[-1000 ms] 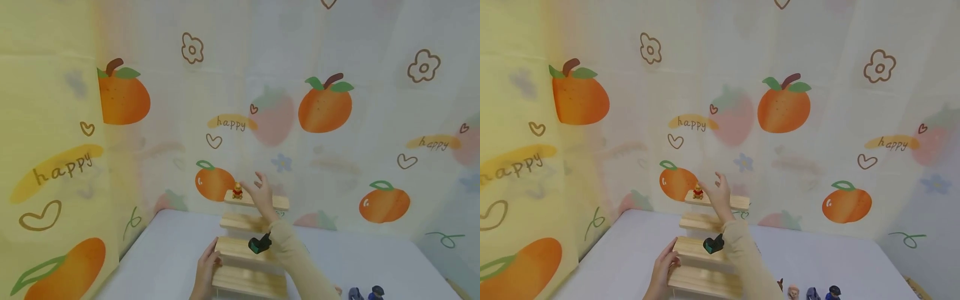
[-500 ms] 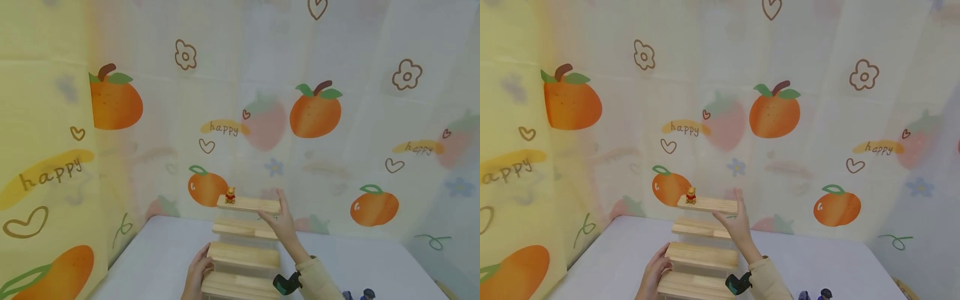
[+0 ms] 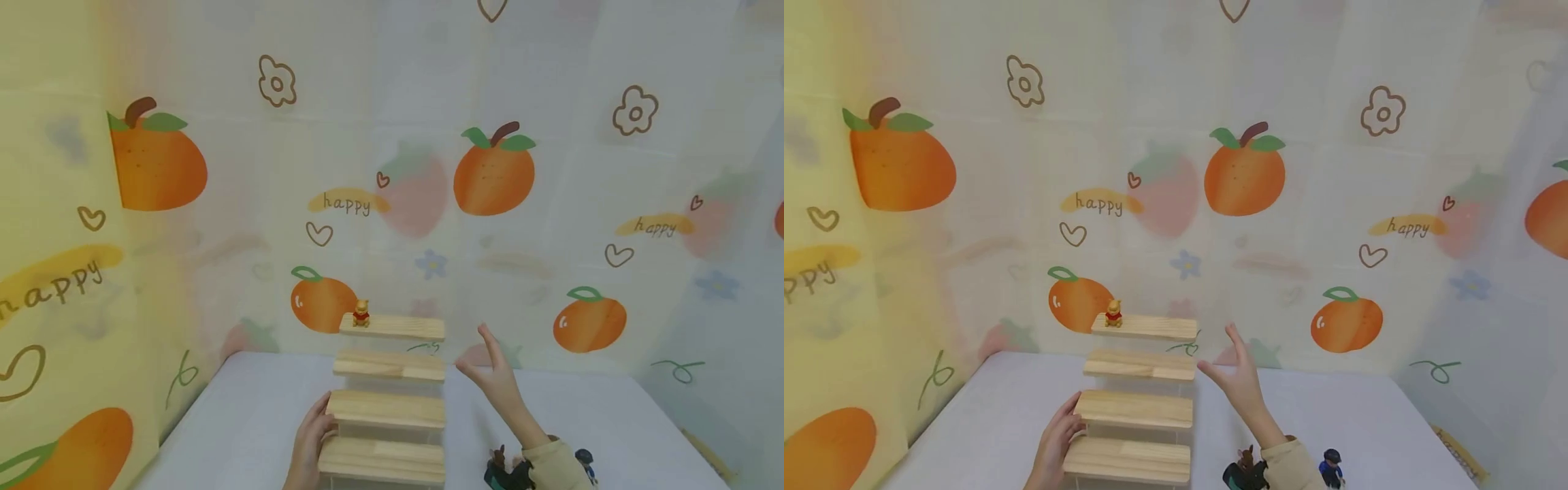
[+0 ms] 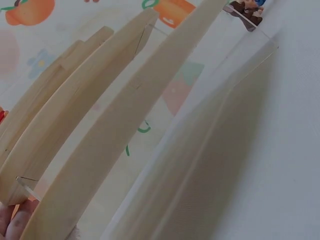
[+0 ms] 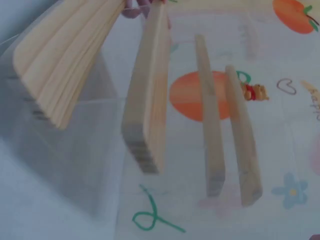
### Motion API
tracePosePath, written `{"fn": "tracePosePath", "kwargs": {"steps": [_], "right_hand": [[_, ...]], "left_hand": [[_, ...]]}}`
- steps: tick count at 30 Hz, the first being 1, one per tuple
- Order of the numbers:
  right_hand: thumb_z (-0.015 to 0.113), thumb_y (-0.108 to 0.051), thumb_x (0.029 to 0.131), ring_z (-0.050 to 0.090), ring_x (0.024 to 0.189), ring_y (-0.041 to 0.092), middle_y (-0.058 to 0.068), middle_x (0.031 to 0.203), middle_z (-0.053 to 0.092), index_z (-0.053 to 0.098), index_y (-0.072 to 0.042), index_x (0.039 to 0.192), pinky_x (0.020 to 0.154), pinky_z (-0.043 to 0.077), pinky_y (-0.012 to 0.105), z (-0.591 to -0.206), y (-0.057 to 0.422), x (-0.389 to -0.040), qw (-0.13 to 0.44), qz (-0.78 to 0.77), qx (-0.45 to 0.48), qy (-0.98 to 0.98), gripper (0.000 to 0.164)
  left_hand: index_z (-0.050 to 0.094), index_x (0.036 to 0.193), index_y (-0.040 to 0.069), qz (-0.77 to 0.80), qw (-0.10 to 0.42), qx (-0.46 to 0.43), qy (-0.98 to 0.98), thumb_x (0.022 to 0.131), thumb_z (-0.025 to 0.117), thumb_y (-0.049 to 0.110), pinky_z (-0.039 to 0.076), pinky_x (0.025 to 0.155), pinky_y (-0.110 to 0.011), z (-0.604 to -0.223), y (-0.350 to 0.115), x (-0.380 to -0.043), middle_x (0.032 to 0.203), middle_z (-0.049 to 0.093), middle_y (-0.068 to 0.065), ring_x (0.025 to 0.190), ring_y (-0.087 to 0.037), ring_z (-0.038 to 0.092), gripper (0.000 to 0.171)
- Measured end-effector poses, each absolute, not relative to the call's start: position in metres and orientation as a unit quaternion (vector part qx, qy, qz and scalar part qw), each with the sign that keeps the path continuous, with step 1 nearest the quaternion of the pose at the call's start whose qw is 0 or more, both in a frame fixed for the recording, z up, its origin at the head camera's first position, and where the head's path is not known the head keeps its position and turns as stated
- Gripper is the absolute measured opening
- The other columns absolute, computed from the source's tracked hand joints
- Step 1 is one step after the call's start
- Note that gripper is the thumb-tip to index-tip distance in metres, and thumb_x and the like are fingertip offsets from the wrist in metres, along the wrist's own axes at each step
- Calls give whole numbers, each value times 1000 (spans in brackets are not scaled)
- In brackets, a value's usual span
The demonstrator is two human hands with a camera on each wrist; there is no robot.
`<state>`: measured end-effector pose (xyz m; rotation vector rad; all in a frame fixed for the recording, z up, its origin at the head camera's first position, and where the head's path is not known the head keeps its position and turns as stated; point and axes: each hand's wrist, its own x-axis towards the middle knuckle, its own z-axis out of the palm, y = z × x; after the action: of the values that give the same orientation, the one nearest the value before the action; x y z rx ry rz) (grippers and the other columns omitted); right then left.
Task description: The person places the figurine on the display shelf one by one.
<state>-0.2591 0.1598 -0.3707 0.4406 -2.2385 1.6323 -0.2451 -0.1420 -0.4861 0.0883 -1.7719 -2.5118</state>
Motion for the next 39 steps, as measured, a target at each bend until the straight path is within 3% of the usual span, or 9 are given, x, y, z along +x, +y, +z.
{"fn": "tracePosePath", "kwargs": {"steps": [6, 9, 13, 16, 23, 31, 39], "right_hand": [[65, -13, 81, 12, 130, 33, 18, 144, 18, 23, 0, 139, 98, 11, 55, -383, 168, -259, 182, 557, 168, -793, 73], [66, -14, 81, 15, 129, 36, 19, 143, 21, 25, 0, 139, 97, 12, 57, -389, 172, -255, 179, 545, 166, -802, 72], [69, -18, 78, 19, 127, 36, 19, 141, 25, 28, 0, 138, 96, 14, 57, -402, 175, -250, 148, 538, 141, -818, 75], [71, -21, 77, 23, 126, 36, 20, 139, 29, 30, 0, 137, 96, 17, 56, -413, 177, -247, 126, 535, 116, -827, 76], [73, -23, 75, 38, 118, 37, 23, 132, 38, 37, -1, 133, 89, 32, 53, -431, 194, -244, 107, 514, 76, -848, 72], [73, -19, 74, 39, 113, 45, 34, 133, 27, 32, 11, 130, 81, 43, 45, -448, 221, -239, -5, 507, 93, -857, 76], [68, -23, 80, 37, 110, 50, 35, 122, 40, 37, 14, 125, 82, 38, 54, -459, 234, -235, -64, 451, 105, -884, 66]], "left_hand": [[25, 139, 1, -831, 40, 38, -553, 89, 50, 18, 40, 81, -29, -489, -150, -244, 139, 29, -18, 89, -17, 50, 58], [29, 137, -1, -838, 59, 42, -540, 88, 50, 13, 42, 70, -21, -489, -149, -245, 138, 31, -15, 74, -10, 50, 55], [36, 134, -1, -841, 76, 55, -533, 87, 52, 9, 35, 48, -16, -489, -147, -246, 127, 44, -9, 49, -3, 38, 52], [39, 133, 0, -841, 74, 68, -532, 86, 53, 9, 34, 45, -15, -490, -145, -245, 124, 46, -7, 46, -2, 35, 51], [30, 137, -2, -825, 82, 37, -558, 88, 50, 7, 43, 64, -22, -490, -141, -248, 140, 28, -18, 64, -8, 48, 54], [25, 138, -2, -804, 54, 45, -590, 88, 49, 15, 40, 76, -31, -488, -142, -245, 139, 27, -23, 81, -16, 49, 58], [27, 138, -2, -813, 41, 26, -580, 89, 51, 21, 23, 96, -52, -489, -140, -244, 140, 26, -20, 121, -33, 29, 59]]}}
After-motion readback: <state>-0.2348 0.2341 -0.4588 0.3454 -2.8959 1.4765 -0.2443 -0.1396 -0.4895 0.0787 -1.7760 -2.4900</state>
